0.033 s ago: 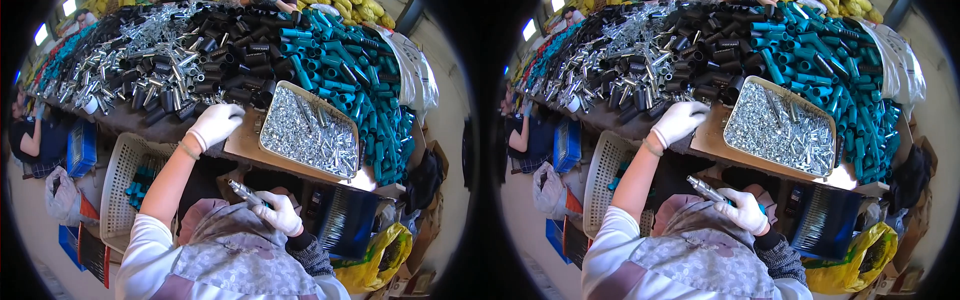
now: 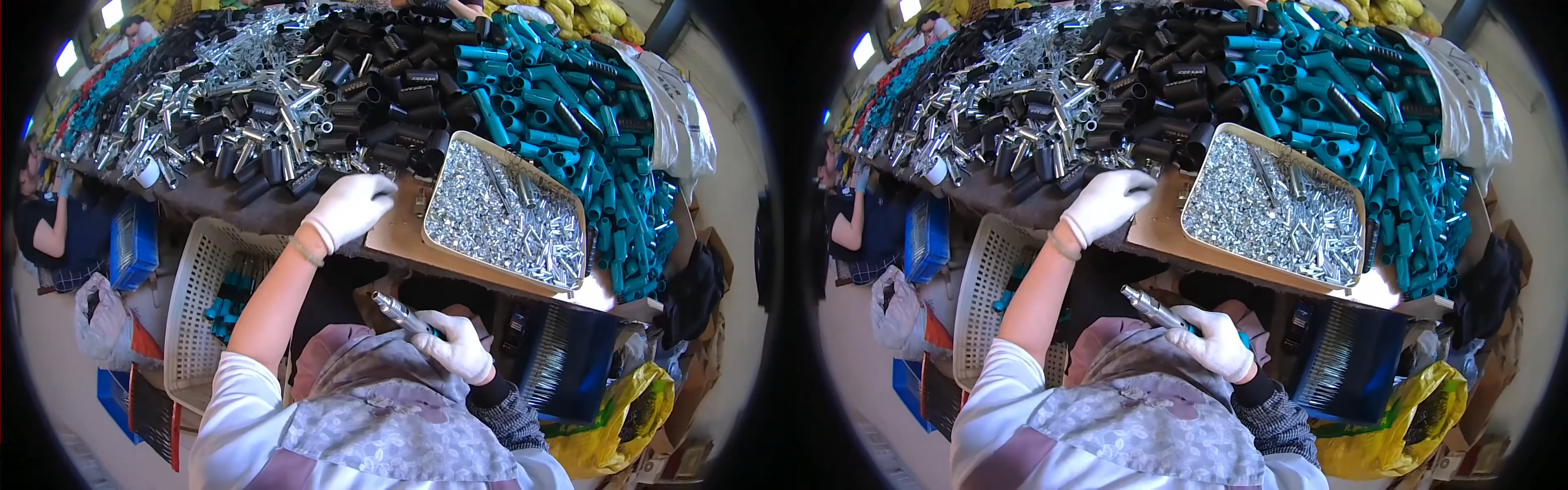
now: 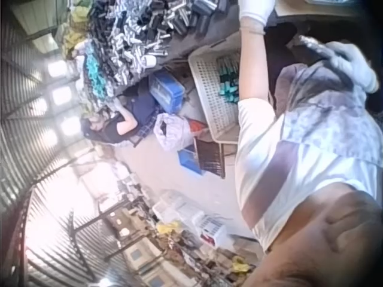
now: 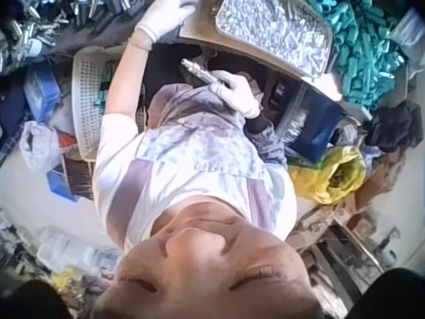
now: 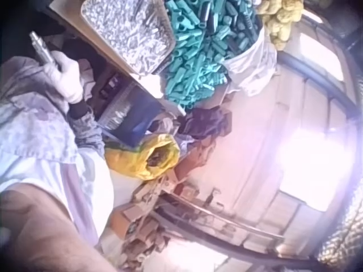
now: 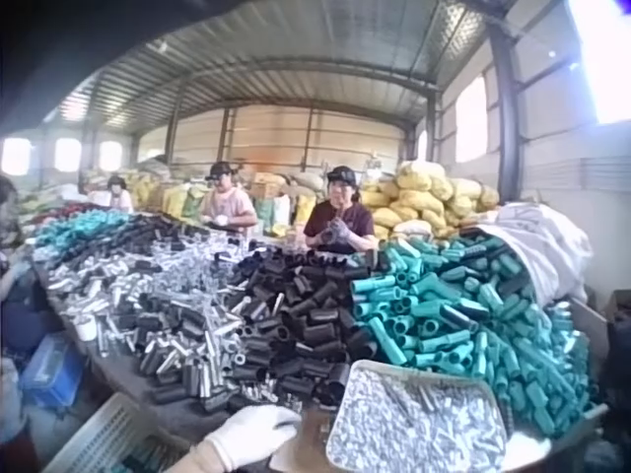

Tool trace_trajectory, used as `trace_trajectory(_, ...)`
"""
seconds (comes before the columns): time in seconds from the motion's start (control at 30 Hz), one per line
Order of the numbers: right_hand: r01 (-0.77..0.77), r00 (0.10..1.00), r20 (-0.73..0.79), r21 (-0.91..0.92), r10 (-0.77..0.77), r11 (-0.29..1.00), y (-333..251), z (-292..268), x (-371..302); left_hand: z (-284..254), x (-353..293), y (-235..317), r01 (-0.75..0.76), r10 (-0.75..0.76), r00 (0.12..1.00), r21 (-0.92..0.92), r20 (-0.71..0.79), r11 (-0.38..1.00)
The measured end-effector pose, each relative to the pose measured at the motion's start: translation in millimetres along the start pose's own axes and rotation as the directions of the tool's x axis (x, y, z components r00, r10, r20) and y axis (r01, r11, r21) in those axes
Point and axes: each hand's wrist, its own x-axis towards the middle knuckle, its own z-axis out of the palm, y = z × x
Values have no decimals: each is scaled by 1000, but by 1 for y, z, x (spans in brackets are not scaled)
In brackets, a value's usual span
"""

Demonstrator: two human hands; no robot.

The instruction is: Assembling hardware components by fitting plastic handles onto metal parts and sorting them into bins.

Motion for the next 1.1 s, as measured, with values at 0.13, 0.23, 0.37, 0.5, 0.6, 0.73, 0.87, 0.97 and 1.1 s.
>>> trace_trajectory(0.13, 89, 973, -207, -62, -100, 994, 4, 5, 0, -2, -44, 31, 40, -50, 997, -168, -57, 985)
trace_trajectory(0.23, 143, 934, -272, -313, -233, 939, 2, 8, 5, 3, -99, 44, -86, 84, 996, -229, -16, 970)
trace_trajectory(0.37, 160, 957, -119, -543, -264, 824, 4, 11, 6, 19, -145, 68, 236, -225, 972, -263, 71, 936)
trace_trajectory(0.5, 221, 964, -32, -455, -264, 863, 20, 19, 5, 19, -167, 63, -229, 229, 973, -154, -20, 961)
trace_trajectory(0.6, 207, 965, -44, -472, -258, 857, 17, 25, 4, 16, -183, 59, 429, -419, 901, -374, 112, 822)
trace_trajectory(0.73, 264, 949, -20, -498, -315, 826, 20, 32, 8, 23, -183, 66, 269, -244, 962, -295, 119, 917)
trace_trajectory(0.87, 277, 950, -8, -447, -313, 851, 20, 24, 8, 6, -167, 69, -40, 54, 992, -123, 114, 992)
trace_trajectory(0.97, 263, 949, 1, -551, -315, 792, 7, 28, 5, 6, -178, 57, 308, -264, 948, -312, 177, 899)
trace_trajectory(1.1, 273, 953, -1, -429, -303, 861, 10, 26, 5, 18, -184, 54, -290, 298, 952, -100, 67, 952)
